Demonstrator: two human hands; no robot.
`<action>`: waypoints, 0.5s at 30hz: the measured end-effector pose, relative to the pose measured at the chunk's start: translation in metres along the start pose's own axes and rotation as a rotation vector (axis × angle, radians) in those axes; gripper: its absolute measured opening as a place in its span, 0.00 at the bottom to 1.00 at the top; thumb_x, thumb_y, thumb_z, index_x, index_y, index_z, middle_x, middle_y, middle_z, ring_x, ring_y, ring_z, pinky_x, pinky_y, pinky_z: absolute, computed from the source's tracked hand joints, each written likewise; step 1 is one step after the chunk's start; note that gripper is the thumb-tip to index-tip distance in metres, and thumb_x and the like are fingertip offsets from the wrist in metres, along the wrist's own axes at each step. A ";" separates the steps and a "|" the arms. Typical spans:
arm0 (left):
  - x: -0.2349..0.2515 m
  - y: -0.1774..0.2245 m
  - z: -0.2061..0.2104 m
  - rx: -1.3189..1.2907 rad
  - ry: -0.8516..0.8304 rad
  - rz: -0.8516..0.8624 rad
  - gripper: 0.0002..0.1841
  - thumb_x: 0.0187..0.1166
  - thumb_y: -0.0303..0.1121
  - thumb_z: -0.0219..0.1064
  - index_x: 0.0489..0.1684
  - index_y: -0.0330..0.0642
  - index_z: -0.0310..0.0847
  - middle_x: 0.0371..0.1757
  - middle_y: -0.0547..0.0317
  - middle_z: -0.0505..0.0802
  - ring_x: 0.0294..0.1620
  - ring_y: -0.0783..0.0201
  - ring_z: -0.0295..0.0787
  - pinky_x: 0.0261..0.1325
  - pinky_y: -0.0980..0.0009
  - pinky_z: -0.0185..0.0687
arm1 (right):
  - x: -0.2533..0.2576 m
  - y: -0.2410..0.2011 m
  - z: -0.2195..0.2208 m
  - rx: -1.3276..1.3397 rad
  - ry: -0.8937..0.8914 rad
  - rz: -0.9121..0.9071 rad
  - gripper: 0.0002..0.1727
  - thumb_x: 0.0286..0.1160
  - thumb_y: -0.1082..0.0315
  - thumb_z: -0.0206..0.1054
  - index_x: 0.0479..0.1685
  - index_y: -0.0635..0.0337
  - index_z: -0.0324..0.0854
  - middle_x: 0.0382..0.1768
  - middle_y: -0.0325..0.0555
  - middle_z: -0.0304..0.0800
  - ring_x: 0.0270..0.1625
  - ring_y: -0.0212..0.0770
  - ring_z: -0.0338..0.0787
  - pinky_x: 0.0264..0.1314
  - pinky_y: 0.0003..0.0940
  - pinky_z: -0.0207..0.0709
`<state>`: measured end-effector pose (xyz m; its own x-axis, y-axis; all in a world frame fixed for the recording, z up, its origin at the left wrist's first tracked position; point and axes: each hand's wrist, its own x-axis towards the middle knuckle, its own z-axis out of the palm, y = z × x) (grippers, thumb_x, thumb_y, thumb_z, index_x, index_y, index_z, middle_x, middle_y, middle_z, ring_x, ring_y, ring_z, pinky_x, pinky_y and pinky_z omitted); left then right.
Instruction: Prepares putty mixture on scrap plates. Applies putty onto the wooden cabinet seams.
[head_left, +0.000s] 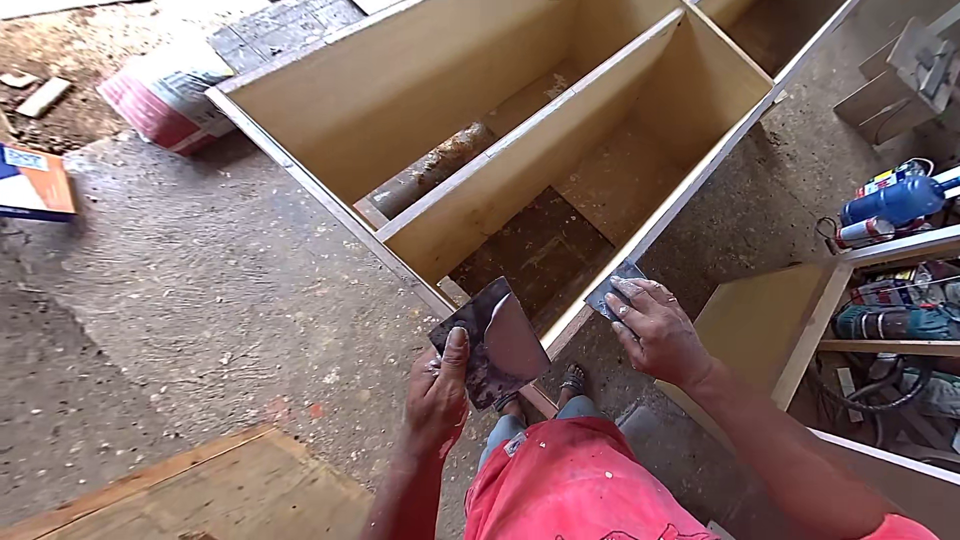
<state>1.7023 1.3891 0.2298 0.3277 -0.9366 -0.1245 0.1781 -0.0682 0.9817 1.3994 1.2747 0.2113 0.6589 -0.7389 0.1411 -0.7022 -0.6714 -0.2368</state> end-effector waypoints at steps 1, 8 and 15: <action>0.000 0.000 -0.002 0.001 -0.006 0.001 0.19 0.93 0.47 0.48 0.46 0.51 0.85 0.35 0.71 0.94 0.38 0.75 0.93 0.47 0.74 0.92 | -0.004 -0.001 0.000 -0.004 -0.015 0.008 0.23 0.82 0.57 0.57 0.69 0.51 0.87 0.79 0.46 0.80 0.85 0.50 0.73 0.87 0.56 0.63; -0.003 -0.002 -0.011 -0.004 -0.005 0.007 0.19 0.93 0.47 0.49 0.46 0.51 0.85 0.35 0.70 0.94 0.38 0.74 0.93 0.47 0.73 0.92 | 0.002 -0.001 -0.009 -0.039 0.003 0.000 0.23 0.83 0.57 0.57 0.69 0.52 0.87 0.79 0.48 0.80 0.84 0.52 0.74 0.88 0.57 0.62; -0.006 0.001 -0.016 -0.047 -0.016 0.012 0.18 0.94 0.45 0.48 0.48 0.51 0.85 0.36 0.70 0.94 0.39 0.74 0.93 0.48 0.73 0.92 | -0.019 -0.005 -0.012 -0.038 -0.011 0.031 0.23 0.84 0.57 0.55 0.66 0.53 0.89 0.75 0.47 0.84 0.82 0.52 0.76 0.86 0.58 0.64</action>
<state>1.7151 1.4005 0.2292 0.3157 -0.9425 -0.1100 0.2174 -0.0411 0.9752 1.3870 1.2919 0.2216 0.6394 -0.7588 0.1240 -0.7319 -0.6501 -0.2043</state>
